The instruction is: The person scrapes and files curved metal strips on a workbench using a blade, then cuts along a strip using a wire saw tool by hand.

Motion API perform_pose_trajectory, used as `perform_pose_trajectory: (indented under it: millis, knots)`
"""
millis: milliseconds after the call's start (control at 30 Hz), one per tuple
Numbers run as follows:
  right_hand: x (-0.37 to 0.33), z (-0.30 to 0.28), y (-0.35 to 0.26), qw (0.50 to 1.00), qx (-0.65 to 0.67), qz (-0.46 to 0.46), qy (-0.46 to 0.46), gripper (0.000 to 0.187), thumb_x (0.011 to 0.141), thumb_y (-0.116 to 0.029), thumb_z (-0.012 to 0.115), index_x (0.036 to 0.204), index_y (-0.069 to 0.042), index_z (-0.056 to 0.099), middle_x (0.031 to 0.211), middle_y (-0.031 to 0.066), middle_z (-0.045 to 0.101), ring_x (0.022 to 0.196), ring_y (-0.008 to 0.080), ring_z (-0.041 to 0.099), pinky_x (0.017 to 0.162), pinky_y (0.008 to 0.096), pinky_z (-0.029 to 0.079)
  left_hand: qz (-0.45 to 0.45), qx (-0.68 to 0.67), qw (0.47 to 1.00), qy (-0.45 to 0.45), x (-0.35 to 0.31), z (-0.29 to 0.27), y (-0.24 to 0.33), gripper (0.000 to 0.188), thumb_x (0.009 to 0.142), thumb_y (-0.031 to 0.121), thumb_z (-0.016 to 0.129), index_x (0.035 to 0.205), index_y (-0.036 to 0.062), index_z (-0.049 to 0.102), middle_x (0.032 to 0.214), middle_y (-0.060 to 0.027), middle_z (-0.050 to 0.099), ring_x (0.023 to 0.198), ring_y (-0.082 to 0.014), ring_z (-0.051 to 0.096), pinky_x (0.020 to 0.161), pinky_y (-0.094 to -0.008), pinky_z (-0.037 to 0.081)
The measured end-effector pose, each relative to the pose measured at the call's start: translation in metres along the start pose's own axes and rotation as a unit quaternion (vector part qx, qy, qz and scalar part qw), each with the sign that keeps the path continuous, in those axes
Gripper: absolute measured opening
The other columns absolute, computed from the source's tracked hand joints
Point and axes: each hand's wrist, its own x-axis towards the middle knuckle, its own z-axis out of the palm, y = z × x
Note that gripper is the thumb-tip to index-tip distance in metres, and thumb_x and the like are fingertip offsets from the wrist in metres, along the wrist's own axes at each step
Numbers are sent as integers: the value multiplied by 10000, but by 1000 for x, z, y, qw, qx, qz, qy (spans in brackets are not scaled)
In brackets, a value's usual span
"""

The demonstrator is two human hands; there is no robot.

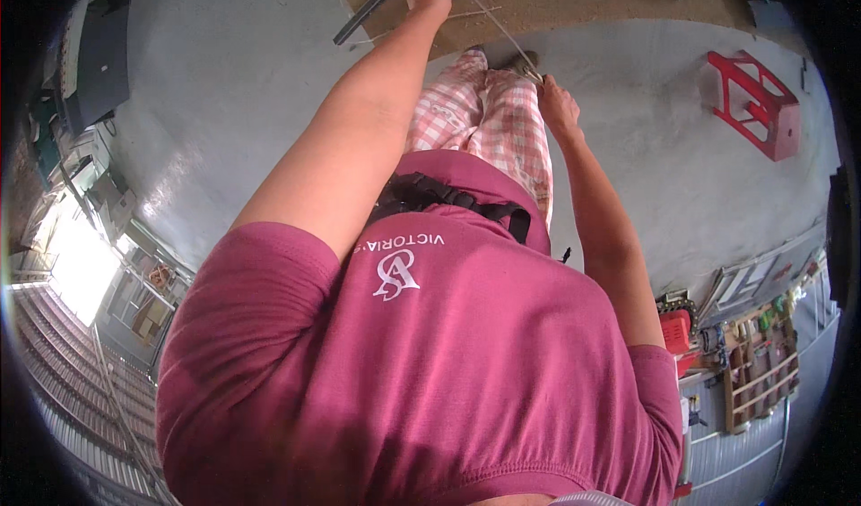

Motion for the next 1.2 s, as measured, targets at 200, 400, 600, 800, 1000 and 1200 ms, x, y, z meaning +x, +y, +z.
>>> perform_pose_trajectory:
  millis: [200,400,600,800,1000,1200]
  knots:
    - [3,-3,-6,991,35,-94,86,247,857,-283,345,941,-93,480,914,194,588,881,390,546,725,481,427,-25,-77,997,19,-4,0,0,240,829,187,429,1000,26,479,1088,-195,472,1040,-314,440,878,-459,328]
    - [1,-3,-7,1000,-20,10,-14,253,865,-301,342,956,-91,450,897,214,584,855,397,549,705,483,427,-13,-96,994,56,-6,-4,4,306,870,202,347,1110,38,444,1180,-184,431,1120,-300,391,931,-452,284]
    - [1,-5,-9,996,-5,-61,60,278,864,-326,361,939,-77,462,880,198,591,843,395,553,701,481,433,-102,-310,937,123,0,5,5,302,856,191,388,1102,32,459,1207,-172,418,1123,-300,393,921,-436,303]
    - [1,-2,-7,997,-10,-53,51,273,860,-321,372,935,-76,467,878,195,592,841,391,554,692,480,438,34,-76,992,89,8,13,-8,299,865,239,309,987,30,484,1113,-167,475,1101,-318,395,914,-448,287]
    - [2,1,-8,996,0,-65,59,257,854,-312,385,956,-90,463,888,199,590,844,395,554,693,482,439,58,36,973,219,8,9,-1,128,716,121,567,801,63,642,855,-138,606,842,-282,587,711,-370,489]
    - [1,-12,-15,999,-8,-40,33,277,859,-337,379,962,-94,463,899,203,587,847,395,553,702,486,435,36,-163,983,75,10,14,-17,242,858,198,337,952,28,481,1068,-162,491,1016,-312,438,861,-451,316]
